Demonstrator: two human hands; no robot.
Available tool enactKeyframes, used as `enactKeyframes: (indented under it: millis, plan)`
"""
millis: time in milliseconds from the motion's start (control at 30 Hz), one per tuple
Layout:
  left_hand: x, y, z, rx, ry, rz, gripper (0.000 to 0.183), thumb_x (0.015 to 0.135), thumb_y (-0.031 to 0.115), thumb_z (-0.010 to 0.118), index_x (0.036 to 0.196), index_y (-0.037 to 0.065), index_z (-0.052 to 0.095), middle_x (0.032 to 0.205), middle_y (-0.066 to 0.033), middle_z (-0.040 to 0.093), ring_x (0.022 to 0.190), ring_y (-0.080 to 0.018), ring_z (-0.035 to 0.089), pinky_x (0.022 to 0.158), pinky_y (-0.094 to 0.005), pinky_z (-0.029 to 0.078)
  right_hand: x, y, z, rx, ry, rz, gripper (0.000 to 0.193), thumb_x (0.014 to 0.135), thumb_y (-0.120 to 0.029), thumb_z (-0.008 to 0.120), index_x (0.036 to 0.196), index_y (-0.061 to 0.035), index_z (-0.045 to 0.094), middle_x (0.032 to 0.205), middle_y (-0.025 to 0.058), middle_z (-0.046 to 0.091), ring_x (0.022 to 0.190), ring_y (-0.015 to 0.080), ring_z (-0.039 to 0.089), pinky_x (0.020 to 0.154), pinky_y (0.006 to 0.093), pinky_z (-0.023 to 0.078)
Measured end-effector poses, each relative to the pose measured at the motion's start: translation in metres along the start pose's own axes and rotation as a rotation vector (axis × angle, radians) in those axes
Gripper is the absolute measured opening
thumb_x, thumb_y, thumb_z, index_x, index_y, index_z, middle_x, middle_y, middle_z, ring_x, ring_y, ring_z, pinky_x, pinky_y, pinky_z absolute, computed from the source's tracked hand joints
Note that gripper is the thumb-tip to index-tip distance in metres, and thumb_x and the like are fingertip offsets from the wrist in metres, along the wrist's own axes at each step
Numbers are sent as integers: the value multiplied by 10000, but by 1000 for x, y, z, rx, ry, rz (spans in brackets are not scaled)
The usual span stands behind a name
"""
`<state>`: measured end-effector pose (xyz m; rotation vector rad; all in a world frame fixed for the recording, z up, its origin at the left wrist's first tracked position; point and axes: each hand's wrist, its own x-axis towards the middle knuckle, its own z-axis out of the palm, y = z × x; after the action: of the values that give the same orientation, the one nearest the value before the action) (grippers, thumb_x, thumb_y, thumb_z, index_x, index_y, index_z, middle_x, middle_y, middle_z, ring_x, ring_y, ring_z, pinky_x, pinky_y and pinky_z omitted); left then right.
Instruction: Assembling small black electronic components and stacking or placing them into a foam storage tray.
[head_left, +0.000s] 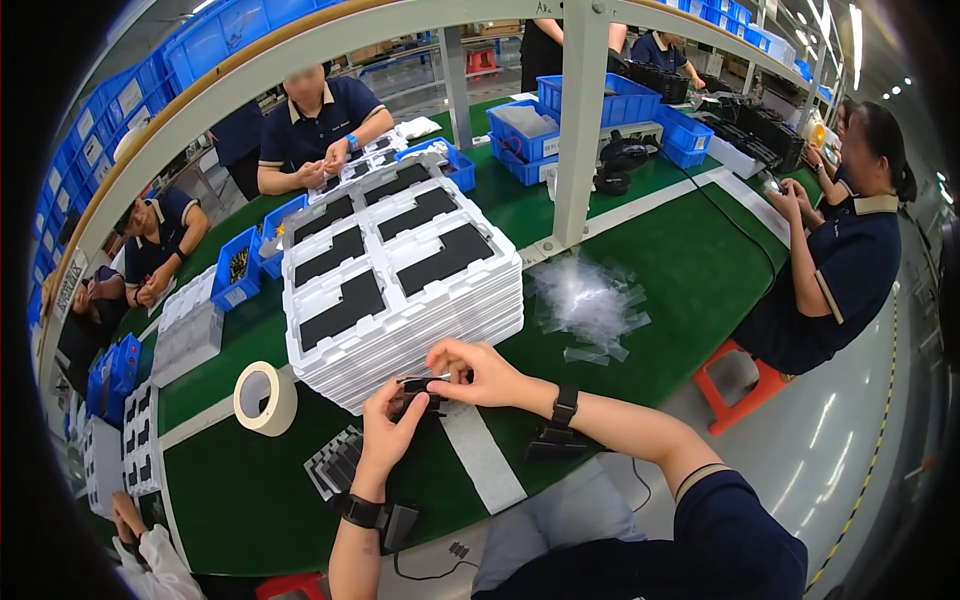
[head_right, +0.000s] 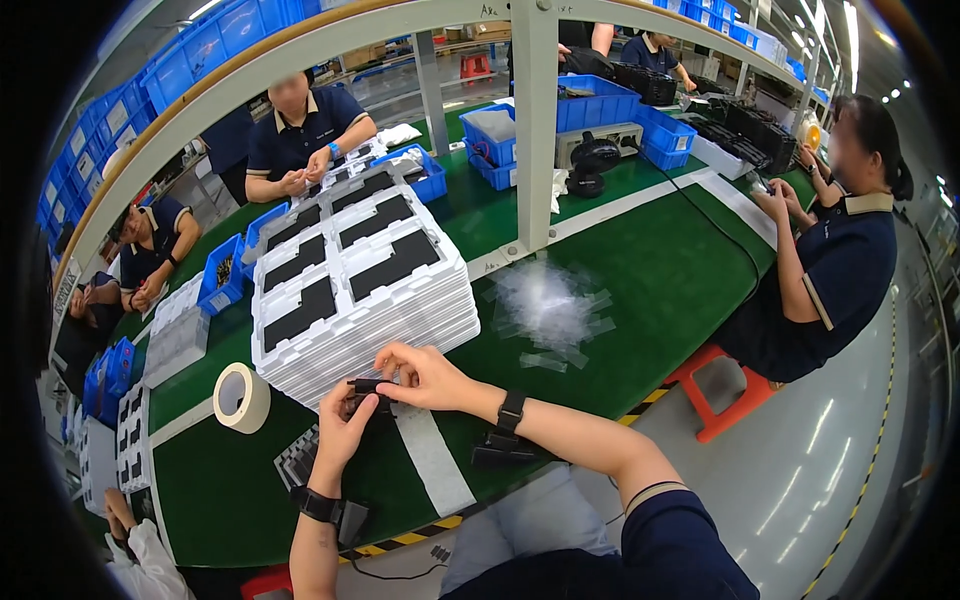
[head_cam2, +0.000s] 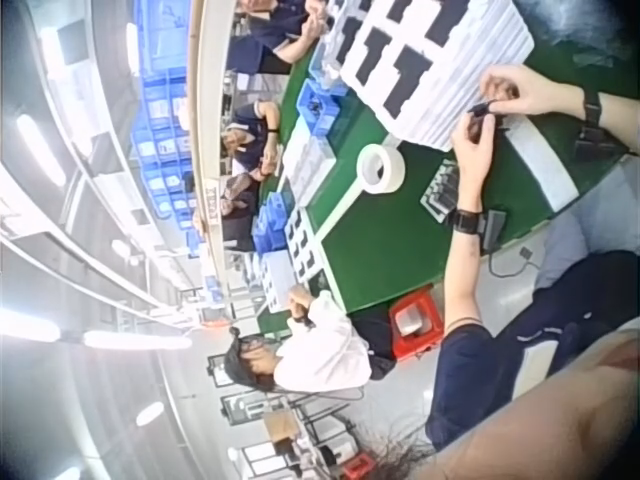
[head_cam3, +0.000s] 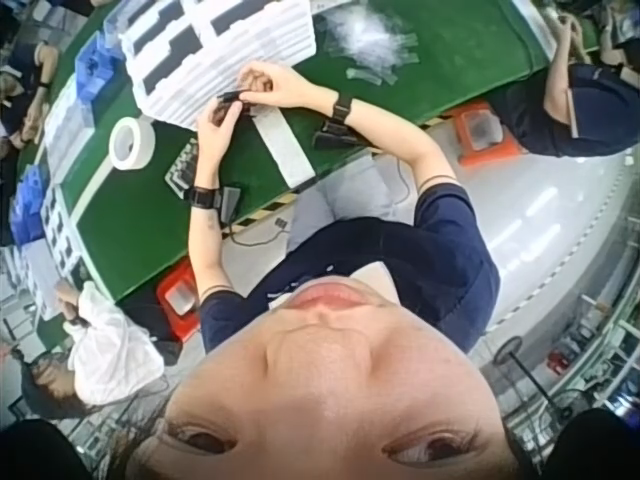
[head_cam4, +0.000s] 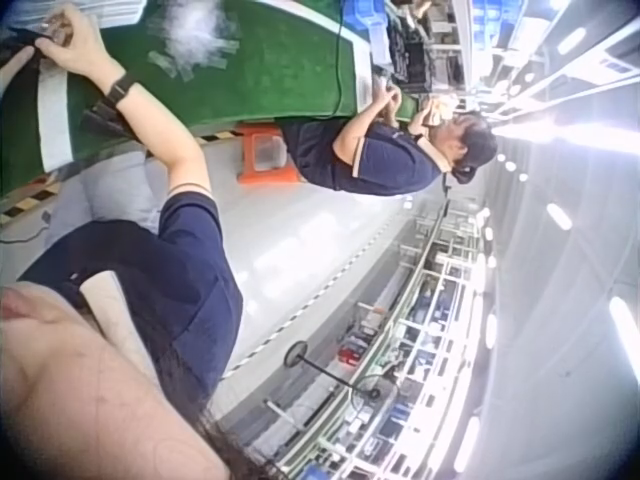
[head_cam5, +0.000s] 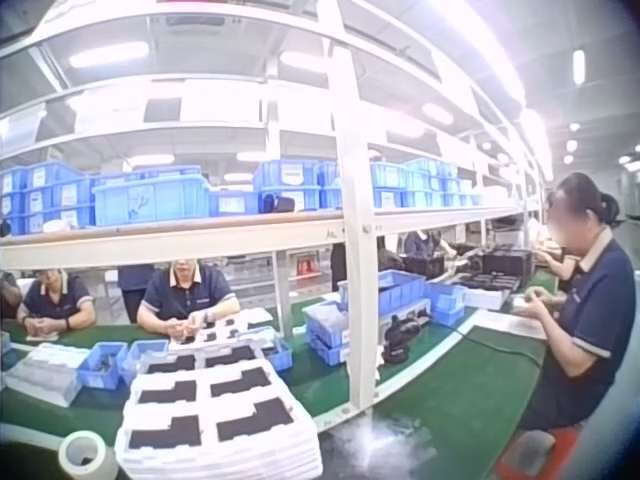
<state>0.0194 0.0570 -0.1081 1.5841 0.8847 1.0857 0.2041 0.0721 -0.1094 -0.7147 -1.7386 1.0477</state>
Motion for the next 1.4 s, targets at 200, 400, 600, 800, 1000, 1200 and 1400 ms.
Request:
enactKeyframes:
  millis: [200,400,600,800,1000,1200,1400]
  plan:
    - [1,2,0,8,-14,-2,180,801,9,581,975,-31,560,890,-47,608,813,-82,561,731,-218,442,0,0,-2,-49,-1,1,260,757,-95,652,961,-42,499,715,19,568,484,25,475,454,181,355]
    - [0,4,-1,33,-16,2,174,800,17,587,964,-35,561,884,-50,609,802,-81,561,723,-220,445,1,0,-1,-53,-11,5,250,762,-108,649,964,-43,518,702,18,568,470,23,459,454,181,350]
    - [1,4,-1,55,-11,-3,127,799,30,597,906,-33,570,838,-35,604,759,-73,559,684,-218,446,0,-3,-2,-64,-8,12,214,761,-108,648,939,-36,553,675,22,578,467,26,458,453,182,351]
    - [-1,3,-2,33,-11,-4,86,800,26,596,874,-9,570,791,9,577,697,-31,507,617,-179,402,0,-1,-1,-90,-9,-2,195,756,-102,650,920,-29,574,659,26,579,466,31,471,445,186,358]
    - [-1,1,-3,53,-2,-7,90,799,35,600,824,-40,557,768,-23,585,718,-68,546,647,-214,445,0,-3,-1,-95,-4,3,185,753,-96,651,909,-25,580,637,25,577,467,34,478,444,186,365]
    - [0,3,-3,49,-2,-3,92,794,32,604,814,-47,561,771,-30,587,722,-70,550,655,-219,452,1,-3,-1,-94,4,-3,185,750,-92,653,907,-24,584,644,27,584,465,35,482,444,186,363]
    - [0,1,-3,39,-10,11,100,795,39,607,845,-44,579,774,-27,588,722,-74,551,656,-220,450,0,-5,-1,-110,3,-1,188,747,-93,652,911,-29,584,646,35,586,456,42,485,449,192,366]
